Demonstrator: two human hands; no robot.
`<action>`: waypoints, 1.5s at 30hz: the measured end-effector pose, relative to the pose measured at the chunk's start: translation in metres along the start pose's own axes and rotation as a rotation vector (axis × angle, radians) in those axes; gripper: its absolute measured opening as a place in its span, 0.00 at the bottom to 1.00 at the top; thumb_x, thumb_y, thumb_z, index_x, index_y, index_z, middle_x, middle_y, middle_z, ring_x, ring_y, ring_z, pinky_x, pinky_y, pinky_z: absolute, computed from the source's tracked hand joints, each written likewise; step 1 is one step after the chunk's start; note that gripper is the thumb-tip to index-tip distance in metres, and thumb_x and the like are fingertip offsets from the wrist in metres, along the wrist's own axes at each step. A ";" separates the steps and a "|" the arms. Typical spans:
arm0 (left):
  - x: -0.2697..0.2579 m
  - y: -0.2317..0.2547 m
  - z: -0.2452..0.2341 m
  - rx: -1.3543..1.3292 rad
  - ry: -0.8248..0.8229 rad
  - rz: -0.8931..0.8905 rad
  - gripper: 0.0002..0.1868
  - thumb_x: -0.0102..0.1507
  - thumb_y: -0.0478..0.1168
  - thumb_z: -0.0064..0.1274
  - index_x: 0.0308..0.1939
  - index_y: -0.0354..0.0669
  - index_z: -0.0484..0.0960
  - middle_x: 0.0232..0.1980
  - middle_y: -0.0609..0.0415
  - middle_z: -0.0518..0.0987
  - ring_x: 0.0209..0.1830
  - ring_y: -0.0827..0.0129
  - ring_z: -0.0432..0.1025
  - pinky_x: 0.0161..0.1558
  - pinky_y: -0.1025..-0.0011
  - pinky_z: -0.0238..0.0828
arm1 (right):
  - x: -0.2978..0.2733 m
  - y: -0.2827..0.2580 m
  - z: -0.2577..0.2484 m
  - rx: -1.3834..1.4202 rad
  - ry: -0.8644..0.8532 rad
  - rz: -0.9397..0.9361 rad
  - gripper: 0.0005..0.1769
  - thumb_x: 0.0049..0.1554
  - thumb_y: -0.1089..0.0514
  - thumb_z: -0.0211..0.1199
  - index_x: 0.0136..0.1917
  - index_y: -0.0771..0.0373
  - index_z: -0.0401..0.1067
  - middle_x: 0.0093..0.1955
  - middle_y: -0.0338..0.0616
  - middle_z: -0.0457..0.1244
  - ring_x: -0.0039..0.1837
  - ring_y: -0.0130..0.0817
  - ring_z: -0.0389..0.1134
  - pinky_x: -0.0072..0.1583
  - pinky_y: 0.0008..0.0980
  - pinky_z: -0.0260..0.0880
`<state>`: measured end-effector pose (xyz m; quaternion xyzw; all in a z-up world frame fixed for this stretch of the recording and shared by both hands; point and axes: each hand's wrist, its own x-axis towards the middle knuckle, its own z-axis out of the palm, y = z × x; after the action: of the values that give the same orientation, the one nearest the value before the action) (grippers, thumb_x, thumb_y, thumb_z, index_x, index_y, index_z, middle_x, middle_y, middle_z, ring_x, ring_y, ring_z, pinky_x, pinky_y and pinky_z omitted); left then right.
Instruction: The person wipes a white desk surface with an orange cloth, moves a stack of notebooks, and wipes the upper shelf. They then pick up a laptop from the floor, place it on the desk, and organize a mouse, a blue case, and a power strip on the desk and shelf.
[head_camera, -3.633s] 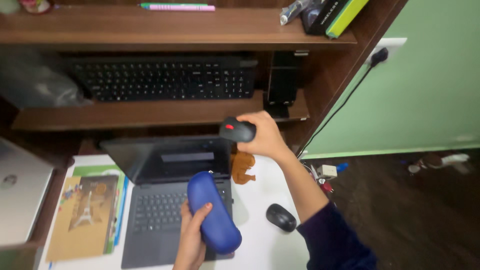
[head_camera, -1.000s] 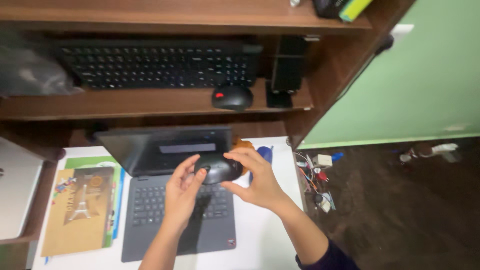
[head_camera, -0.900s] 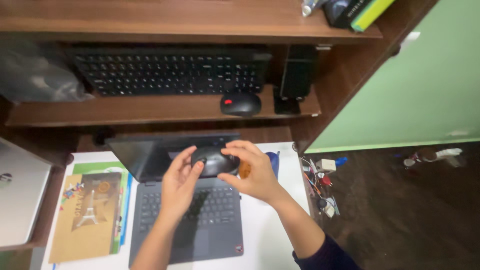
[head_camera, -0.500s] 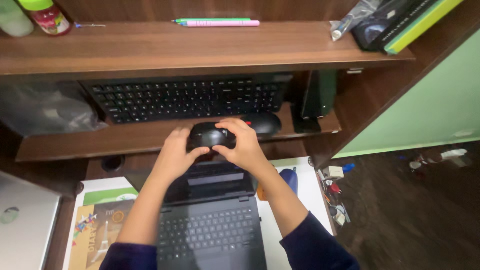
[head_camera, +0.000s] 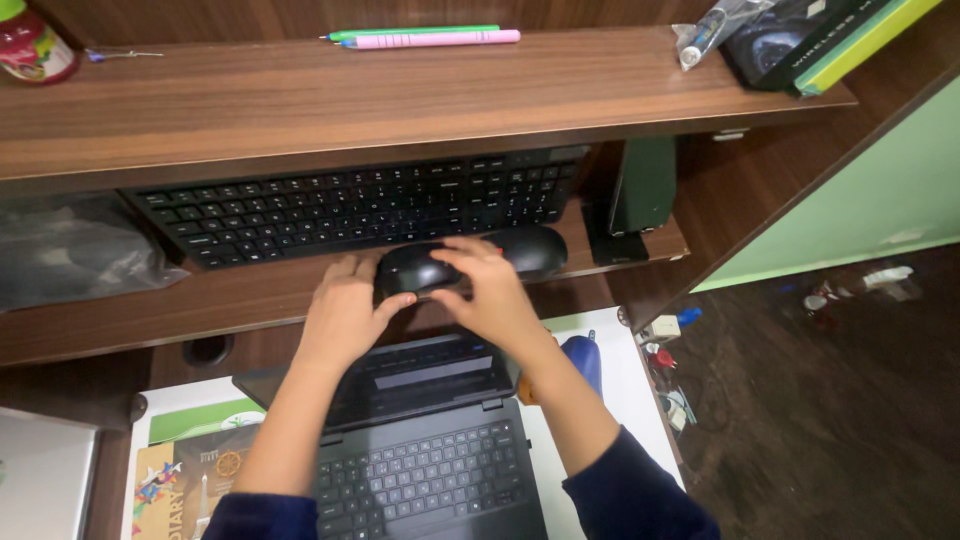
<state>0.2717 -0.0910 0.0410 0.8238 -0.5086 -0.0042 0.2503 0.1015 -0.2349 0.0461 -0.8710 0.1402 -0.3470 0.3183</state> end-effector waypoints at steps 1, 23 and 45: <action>0.000 0.000 -0.001 -0.002 0.001 0.005 0.38 0.55 0.60 0.63 0.55 0.30 0.78 0.51 0.35 0.78 0.56 0.41 0.71 0.56 0.51 0.69 | -0.004 0.001 -0.007 0.028 0.021 0.030 0.26 0.47 0.58 0.76 0.59 0.61 0.77 0.66 0.51 0.67 0.68 0.50 0.67 0.66 0.42 0.69; 0.003 -0.004 0.016 0.029 0.019 0.011 0.41 0.57 0.61 0.61 0.65 0.36 0.76 0.53 0.35 0.76 0.57 0.40 0.70 0.56 0.50 0.70 | -0.037 0.038 -0.050 -0.382 0.246 -0.008 0.25 0.49 0.62 0.71 0.61 0.57 0.78 0.70 0.47 0.65 0.74 0.55 0.60 0.71 0.50 0.58; -0.214 0.170 0.091 -0.665 -0.247 -0.141 0.27 0.59 0.45 0.61 0.62 0.44 0.76 0.60 0.46 0.76 0.60 0.57 0.72 0.59 0.60 0.70 | -0.274 0.087 -0.060 0.542 0.269 1.000 0.58 0.36 0.59 0.78 0.78 0.56 0.58 0.61 0.51 0.65 0.59 0.43 0.70 0.59 0.40 0.72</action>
<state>0.0024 -0.0090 -0.0208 0.7235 -0.4479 -0.2862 0.4404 -0.1394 -0.2011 -0.1181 -0.5347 0.4797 -0.2858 0.6343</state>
